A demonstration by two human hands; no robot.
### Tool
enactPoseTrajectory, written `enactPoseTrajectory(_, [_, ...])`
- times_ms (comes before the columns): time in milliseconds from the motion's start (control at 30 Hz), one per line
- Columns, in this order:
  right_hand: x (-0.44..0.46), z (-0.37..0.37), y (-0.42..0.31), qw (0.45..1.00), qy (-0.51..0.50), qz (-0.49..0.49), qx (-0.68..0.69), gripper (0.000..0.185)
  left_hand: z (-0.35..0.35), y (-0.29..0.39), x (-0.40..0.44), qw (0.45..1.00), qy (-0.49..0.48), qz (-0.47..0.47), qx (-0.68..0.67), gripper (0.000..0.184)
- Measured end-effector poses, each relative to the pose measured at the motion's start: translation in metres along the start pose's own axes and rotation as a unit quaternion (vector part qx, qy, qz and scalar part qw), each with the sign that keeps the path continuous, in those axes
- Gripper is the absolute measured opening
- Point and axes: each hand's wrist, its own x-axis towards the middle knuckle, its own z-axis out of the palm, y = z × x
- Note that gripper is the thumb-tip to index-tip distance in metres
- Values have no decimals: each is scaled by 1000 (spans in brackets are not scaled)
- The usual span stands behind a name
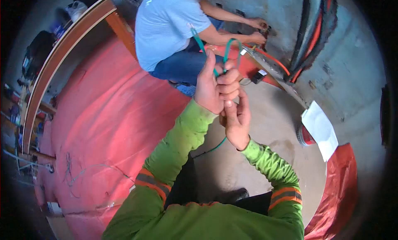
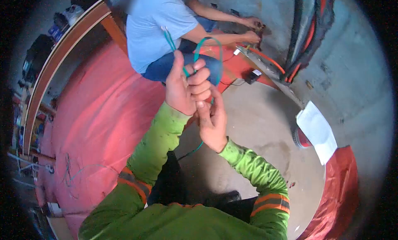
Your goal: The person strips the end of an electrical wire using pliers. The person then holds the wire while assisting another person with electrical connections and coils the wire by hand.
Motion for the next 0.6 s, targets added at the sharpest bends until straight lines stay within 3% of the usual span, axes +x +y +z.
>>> enactPoseTrajectory(133, [8,0,-14,990,-23,-56,-124,45,34,-4,-6,983,128,132,30,42])
enactPoseTrajectory(233, [19,-7,-27,971,-87,-1,-222,42,-1,2,-2,983,119,125,66,41])
enactPoseTrajectory(267, [19,-4,-39,979,-113,70,-157,39,-3,5,-1,976,157,111,98,36])
enactPoseTrajectory(367, [24,-6,-24,980,-124,135,-77,43,-7,7,0,963,185,87,176,35])
enactPoseTrajectory(400, [23,-6,-25,977,-134,145,-84,32,-9,8,1,961,218,81,151,33])
enactPoseTrajectory(500, [13,-1,-7,962,-111,28,-249,29,-13,15,3,938,261,107,202,29])
enactPoseTrajectory(600, [17,-11,-2,947,-91,71,-300,26,-19,6,10,944,243,87,204,31])
